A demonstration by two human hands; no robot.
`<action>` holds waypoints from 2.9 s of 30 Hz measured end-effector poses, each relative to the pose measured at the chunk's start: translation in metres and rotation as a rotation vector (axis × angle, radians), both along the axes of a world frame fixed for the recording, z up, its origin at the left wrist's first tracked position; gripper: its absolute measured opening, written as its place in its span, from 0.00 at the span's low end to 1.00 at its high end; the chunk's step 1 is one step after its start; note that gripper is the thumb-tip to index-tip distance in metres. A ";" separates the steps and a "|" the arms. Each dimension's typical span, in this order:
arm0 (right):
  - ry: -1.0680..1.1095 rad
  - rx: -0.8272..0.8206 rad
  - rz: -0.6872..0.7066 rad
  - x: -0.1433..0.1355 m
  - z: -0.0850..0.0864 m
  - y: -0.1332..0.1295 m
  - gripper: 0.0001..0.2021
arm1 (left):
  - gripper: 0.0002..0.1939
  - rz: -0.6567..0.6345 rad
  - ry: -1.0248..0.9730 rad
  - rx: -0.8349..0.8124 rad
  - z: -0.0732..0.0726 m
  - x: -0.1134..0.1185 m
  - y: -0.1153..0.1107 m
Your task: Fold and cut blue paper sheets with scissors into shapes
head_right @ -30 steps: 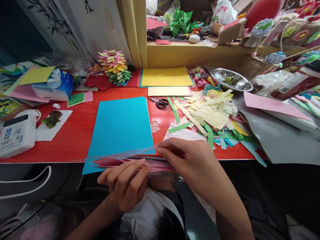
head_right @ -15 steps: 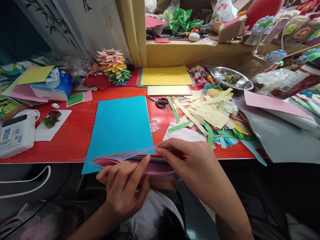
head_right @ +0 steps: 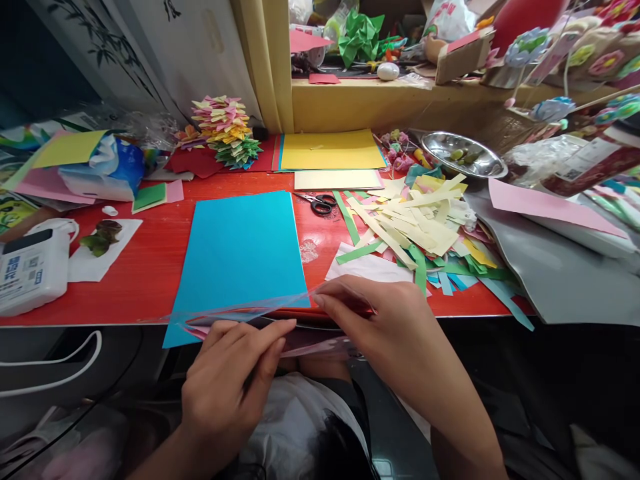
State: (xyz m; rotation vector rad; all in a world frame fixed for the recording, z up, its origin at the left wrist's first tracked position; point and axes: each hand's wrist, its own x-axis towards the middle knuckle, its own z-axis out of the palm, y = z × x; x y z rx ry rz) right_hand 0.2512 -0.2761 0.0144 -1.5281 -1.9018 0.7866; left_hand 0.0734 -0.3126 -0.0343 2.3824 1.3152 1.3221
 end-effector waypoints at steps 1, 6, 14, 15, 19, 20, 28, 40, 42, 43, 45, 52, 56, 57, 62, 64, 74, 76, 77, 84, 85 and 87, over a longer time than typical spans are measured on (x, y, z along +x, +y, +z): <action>-0.002 -0.001 0.000 0.000 0.000 0.000 0.05 | 0.10 -0.006 0.009 -0.034 0.004 -0.002 0.001; 0.001 -0.018 0.006 -0.001 0.002 0.000 0.05 | 0.09 -0.101 0.128 -0.200 0.023 -0.015 0.004; 0.014 -0.034 0.032 -0.003 -0.002 -0.004 0.06 | 0.06 0.000 0.593 -0.106 0.028 -0.020 0.001; 0.013 -0.043 0.037 -0.003 -0.003 -0.005 0.06 | 0.07 0.005 0.619 -0.093 0.027 -0.019 0.001; 0.002 -0.052 0.048 -0.001 -0.003 -0.010 0.05 | 0.11 0.010 0.583 -0.025 0.021 -0.017 -0.003; -0.001 -0.048 0.052 -0.001 -0.003 -0.011 0.05 | 0.11 0.004 0.560 0.004 0.019 -0.016 -0.004; 0.047 0.012 0.008 0.003 -0.007 -0.019 0.07 | 0.11 -0.096 0.511 0.229 0.015 -0.016 -0.010; -0.047 0.035 -0.027 0.003 -0.009 -0.017 0.09 | 0.09 -0.201 0.531 0.337 0.010 -0.022 -0.009; -0.048 0.042 -0.026 0.003 -0.009 -0.017 0.09 | 0.09 -0.201 0.537 0.334 0.009 -0.022 -0.009; -0.046 0.045 -0.026 0.003 -0.010 -0.017 0.09 | 0.10 -0.200 0.542 0.330 0.009 -0.022 -0.009; -0.046 0.040 -0.029 0.002 -0.011 -0.017 0.09 | 0.10 -0.199 0.543 0.322 0.009 -0.022 -0.009; -0.045 0.033 -0.043 0.002 -0.010 -0.017 0.08 | 0.09 -0.208 0.509 0.300 0.009 -0.021 -0.006; -0.036 0.037 -0.051 0.002 -0.010 -0.016 0.07 | 0.10 -0.223 0.495 0.279 0.007 -0.021 -0.006; -0.024 0.039 -0.054 0.002 -0.010 -0.016 0.07 | 0.10 -0.228 0.492 0.275 0.007 -0.021 -0.006; 0.059 -0.013 -0.051 0.002 -0.010 -0.013 0.07 | 0.11 -0.235 0.511 0.282 0.006 -0.023 -0.006; 0.120 -0.070 -0.027 0.004 -0.010 -0.012 0.07 | 0.13 -0.233 0.505 0.294 0.006 -0.025 -0.006; 0.549 -0.287 0.276 0.017 -0.009 -0.011 0.26 | 0.12 -0.047 0.370 0.346 0.031 -0.029 -0.002; 0.477 -0.265 0.293 0.017 -0.015 -0.009 0.21 | 0.11 0.030 0.299 0.363 0.038 -0.031 0.001; 0.441 -0.245 0.274 0.017 -0.018 -0.007 0.17 | 0.10 0.081 0.260 0.387 0.041 -0.032 0.006; 0.438 -0.182 0.052 0.016 -0.035 -0.007 0.07 | 0.11 0.445 0.169 0.772 0.074 -0.054 0.093; 0.450 -0.189 0.030 0.016 -0.036 -0.008 0.08 | 0.07 0.495 0.179 0.809 0.079 -0.057 0.109; 0.470 -0.196 -0.009 0.017 -0.037 -0.010 0.09 | 0.10 0.586 0.236 0.664 0.090 -0.063 0.136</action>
